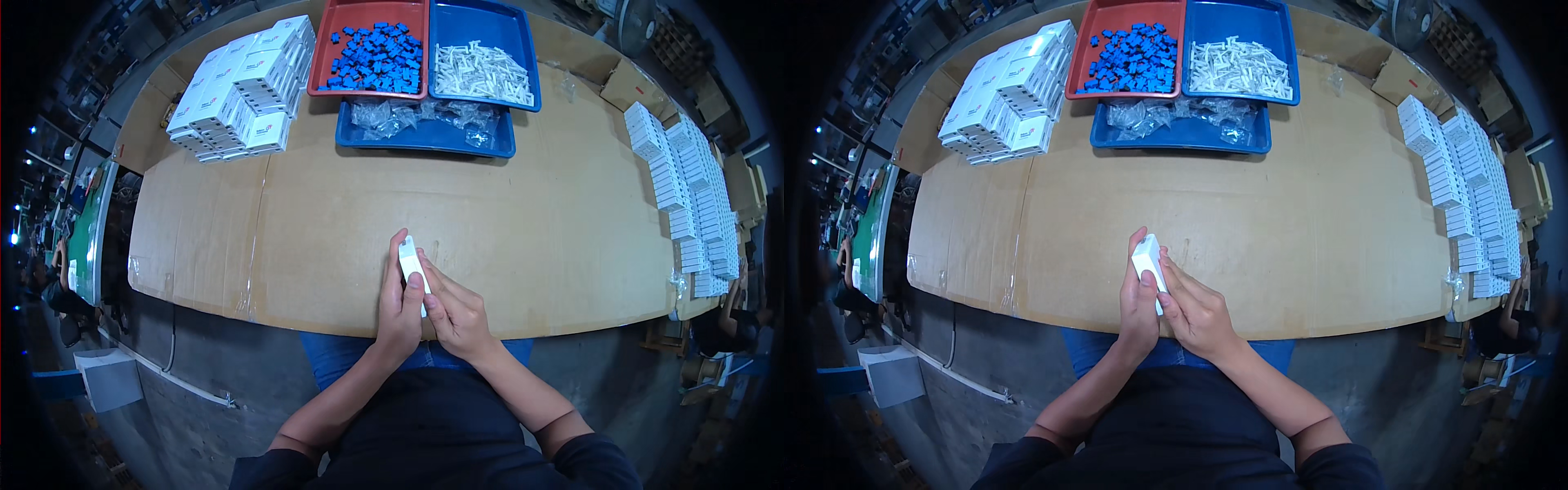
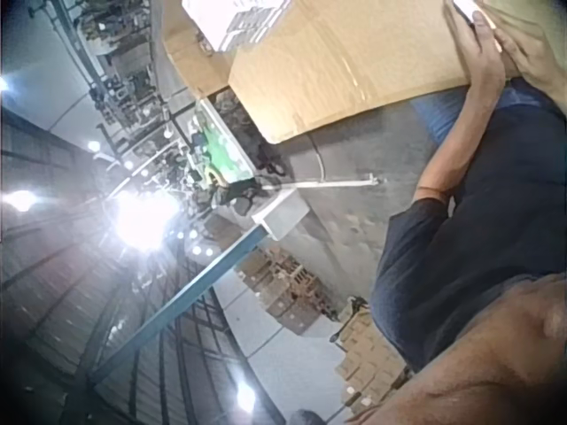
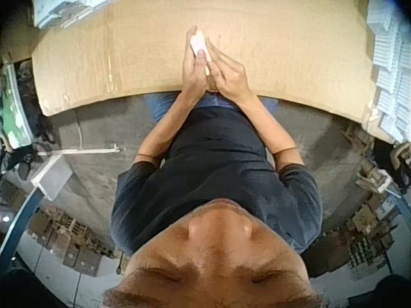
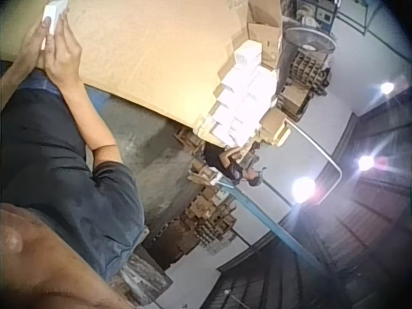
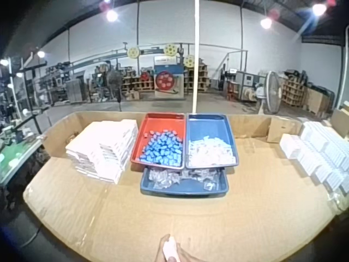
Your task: Assemble electronic kits by taking a printed circuit board and components from bins and placing them inside a small white box.
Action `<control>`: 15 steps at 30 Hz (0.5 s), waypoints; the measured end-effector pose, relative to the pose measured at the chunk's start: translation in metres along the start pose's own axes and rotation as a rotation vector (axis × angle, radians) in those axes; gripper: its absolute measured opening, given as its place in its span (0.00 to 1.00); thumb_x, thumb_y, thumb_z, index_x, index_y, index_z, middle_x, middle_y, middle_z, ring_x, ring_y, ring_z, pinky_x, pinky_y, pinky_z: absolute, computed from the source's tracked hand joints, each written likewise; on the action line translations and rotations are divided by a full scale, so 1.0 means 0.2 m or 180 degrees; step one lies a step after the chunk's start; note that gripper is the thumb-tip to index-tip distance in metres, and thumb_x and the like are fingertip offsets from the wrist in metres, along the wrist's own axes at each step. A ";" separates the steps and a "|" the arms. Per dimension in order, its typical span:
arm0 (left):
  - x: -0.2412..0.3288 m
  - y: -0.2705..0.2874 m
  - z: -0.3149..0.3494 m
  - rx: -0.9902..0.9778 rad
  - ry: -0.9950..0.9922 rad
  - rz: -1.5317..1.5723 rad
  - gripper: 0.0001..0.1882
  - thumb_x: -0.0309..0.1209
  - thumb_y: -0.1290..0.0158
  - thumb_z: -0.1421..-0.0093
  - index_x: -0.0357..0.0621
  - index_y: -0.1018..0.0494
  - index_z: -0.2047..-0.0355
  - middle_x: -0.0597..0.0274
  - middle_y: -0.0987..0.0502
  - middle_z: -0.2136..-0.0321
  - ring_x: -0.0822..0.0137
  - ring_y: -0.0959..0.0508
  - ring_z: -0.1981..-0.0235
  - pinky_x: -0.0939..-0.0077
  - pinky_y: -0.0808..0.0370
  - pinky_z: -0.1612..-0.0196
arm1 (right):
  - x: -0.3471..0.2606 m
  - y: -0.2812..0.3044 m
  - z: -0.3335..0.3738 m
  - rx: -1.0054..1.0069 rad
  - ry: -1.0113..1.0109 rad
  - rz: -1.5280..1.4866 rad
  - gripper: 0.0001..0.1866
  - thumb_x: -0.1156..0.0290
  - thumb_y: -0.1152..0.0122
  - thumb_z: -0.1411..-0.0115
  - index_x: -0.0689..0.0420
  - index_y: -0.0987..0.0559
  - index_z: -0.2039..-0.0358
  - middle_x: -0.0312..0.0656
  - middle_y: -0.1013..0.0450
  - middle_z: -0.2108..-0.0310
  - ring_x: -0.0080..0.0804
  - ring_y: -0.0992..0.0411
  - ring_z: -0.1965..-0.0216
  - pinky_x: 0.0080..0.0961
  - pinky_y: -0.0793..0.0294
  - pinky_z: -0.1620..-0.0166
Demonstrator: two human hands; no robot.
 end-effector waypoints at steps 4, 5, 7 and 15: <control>0.00 0.00 0.01 0.0028 -0.0130 -0.0111 0.33 0.38 0.59 0.25 0.33 0.51 0.26 0.49 0.39 0.35 0.61 0.37 0.35 0.66 0.42 0.31 | -0.01 0.00 0.00 0.0019 0.0013 0.0003 0.23 0.73 0.42 0.30 0.70 0.27 0.37 0.61 0.28 0.39 0.53 0.21 0.44 0.35 0.19 0.46; 0.01 0.00 0.02 0.0035 -0.0125 -0.0111 0.33 0.38 0.59 0.25 0.33 0.51 0.26 0.49 0.39 0.35 0.61 0.37 0.35 0.66 0.42 0.31 | -0.01 0.00 0.00 0.0042 -0.0001 -0.0002 0.23 0.73 0.43 0.30 0.70 0.26 0.38 0.62 0.28 0.39 0.53 0.21 0.44 0.35 0.18 0.46; 0.03 -0.01 0.00 -0.0096 -0.0107 0.0076 0.34 0.39 0.58 0.25 0.34 0.52 0.26 0.48 0.39 0.35 0.60 0.37 0.34 0.65 0.42 0.30 | -0.01 0.01 0.01 0.0022 -0.0059 -0.0021 0.23 0.73 0.43 0.30 0.70 0.26 0.38 0.62 0.28 0.39 0.54 0.21 0.44 0.35 0.19 0.46; 0.05 0.01 -0.03 0.0061 -0.0281 0.0144 0.42 0.47 0.51 0.31 0.38 0.52 0.26 0.45 0.37 0.36 0.58 0.35 0.34 0.61 0.41 0.30 | -0.02 0.01 -0.03 0.0032 -0.0362 -0.0606 0.21 0.69 0.47 0.27 0.70 0.25 0.40 0.61 0.31 0.36 0.52 0.29 0.35 0.35 0.26 0.38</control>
Point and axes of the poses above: each hand's wrist, its own z-axis away from the middle knuckle, its own y-axis out of the back of the hand, x = y × z, the point moved 4 cm from there along -z, towards the middle knuckle
